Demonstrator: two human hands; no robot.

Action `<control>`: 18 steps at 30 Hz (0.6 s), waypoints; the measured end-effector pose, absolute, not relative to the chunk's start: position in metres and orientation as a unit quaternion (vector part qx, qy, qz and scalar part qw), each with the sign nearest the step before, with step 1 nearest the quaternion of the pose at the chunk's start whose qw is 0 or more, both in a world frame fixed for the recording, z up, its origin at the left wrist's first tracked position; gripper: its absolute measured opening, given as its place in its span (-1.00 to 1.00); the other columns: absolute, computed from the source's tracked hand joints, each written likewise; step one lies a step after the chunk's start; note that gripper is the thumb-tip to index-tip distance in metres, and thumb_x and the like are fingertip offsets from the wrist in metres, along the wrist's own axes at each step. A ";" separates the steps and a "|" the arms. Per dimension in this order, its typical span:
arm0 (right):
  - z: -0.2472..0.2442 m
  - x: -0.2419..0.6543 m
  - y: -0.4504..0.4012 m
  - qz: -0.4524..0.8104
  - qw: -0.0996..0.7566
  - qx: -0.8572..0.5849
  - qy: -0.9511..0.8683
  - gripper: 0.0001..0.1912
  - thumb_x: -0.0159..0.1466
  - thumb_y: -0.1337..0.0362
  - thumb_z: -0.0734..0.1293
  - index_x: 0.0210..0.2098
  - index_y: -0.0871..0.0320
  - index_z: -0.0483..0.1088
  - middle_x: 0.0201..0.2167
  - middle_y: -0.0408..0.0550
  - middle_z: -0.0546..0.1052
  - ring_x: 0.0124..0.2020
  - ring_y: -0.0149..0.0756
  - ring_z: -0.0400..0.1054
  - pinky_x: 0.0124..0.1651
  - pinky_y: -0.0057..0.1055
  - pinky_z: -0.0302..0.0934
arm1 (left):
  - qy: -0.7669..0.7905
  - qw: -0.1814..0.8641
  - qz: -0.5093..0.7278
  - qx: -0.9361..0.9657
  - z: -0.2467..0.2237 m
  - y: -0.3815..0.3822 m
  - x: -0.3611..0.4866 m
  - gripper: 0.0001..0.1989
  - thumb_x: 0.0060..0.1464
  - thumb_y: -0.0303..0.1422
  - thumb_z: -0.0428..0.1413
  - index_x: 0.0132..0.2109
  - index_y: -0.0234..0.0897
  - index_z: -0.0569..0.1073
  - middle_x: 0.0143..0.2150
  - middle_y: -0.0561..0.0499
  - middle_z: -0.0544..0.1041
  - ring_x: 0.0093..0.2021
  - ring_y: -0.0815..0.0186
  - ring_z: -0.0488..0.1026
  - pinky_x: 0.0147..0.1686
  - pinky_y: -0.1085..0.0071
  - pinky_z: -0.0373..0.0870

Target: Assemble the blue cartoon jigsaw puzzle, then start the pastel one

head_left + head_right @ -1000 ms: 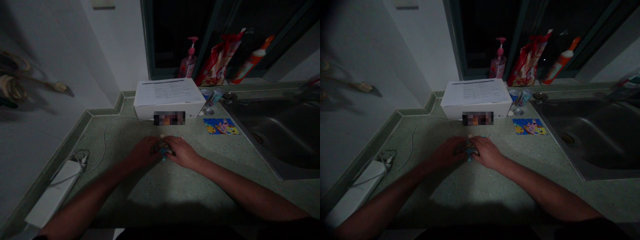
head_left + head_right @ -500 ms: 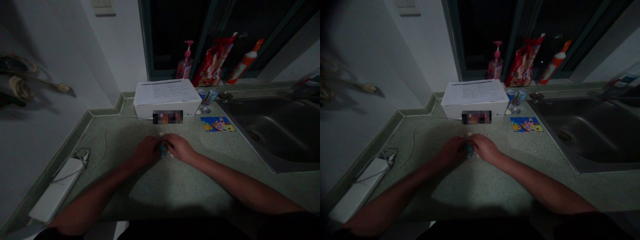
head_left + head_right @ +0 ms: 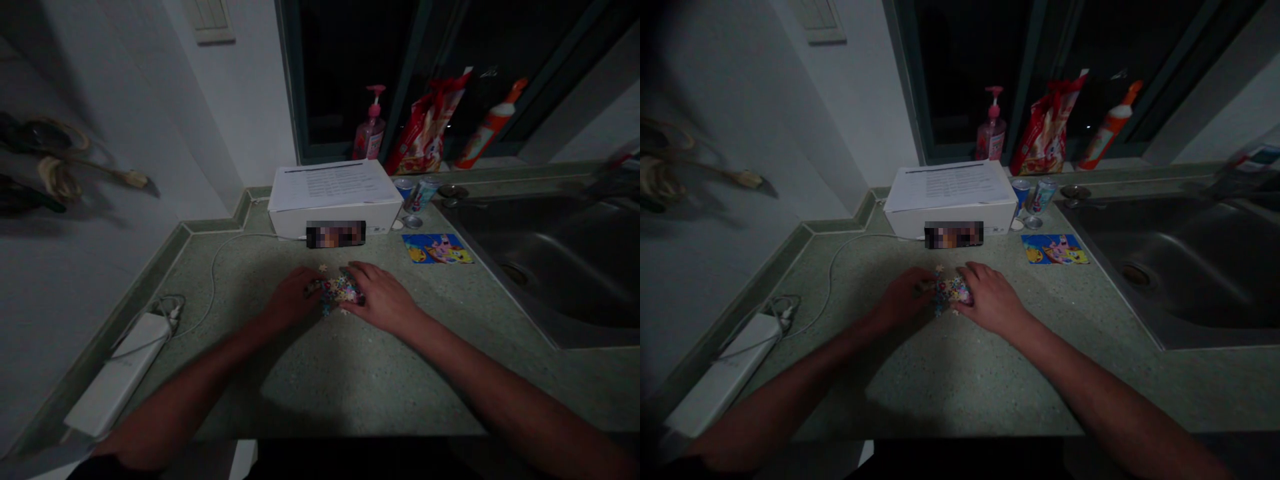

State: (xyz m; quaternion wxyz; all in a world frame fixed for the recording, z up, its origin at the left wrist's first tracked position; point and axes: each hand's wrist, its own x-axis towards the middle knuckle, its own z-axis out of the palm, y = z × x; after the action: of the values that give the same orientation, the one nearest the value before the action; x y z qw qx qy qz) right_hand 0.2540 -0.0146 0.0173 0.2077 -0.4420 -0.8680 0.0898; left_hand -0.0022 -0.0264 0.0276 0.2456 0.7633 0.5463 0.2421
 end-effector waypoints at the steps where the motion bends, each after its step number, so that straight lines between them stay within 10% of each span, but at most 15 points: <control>1: 0.017 0.257 -0.015 0.086 0.198 -0.446 -0.869 -0.27 0.28 0.04 0.53 0.36 0.15 0.37 0.30 0.32 0.50 0.27 0.31 0.44 0.27 0.27 0.38 | 0.545 0.238 0.223 0.772 0.031 -0.027 -0.005 -0.74 0.29 -0.38 0.21 0.10 -0.10 0.59 0.14 -0.10 0.63 0.14 0.05 0.58 0.19 0.05 0.56; 6: 0.013 0.261 -0.017 0.088 0.177 -0.425 -0.883 -0.46 0.31 0.19 0.51 0.26 0.13 0.48 0.20 0.26 0.59 0.19 0.25 0.51 0.20 0.20 0.44 | 0.507 0.207 0.138 0.825 0.036 -0.039 -0.012 -0.52 0.20 -0.43 0.26 0.26 -0.16 0.52 0.27 -0.14 0.59 0.27 -0.05 0.52 0.30 -0.05 0.49; 18: 0.001 0.244 -0.010 0.096 0.243 -0.389 -0.884 -0.75 0.44 0.39 0.34 0.06 0.10 0.57 0.00 0.14 0.67 0.03 0.04 0.57 0.12 -0.01 0.50 | 0.466 0.157 0.234 0.839 -0.005 -0.033 0.006 -0.77 0.38 -0.43 0.16 0.09 -0.10 0.60 0.10 -0.04 0.69 0.14 0.14 0.60 0.25 0.05 0.54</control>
State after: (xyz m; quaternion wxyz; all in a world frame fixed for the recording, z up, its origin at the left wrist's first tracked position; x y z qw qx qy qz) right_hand 0.2445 -0.0104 0.0014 0.2429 -0.3888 -0.8835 0.0961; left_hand 0.0055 -0.0330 -0.0048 0.1571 0.8388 0.4658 0.2341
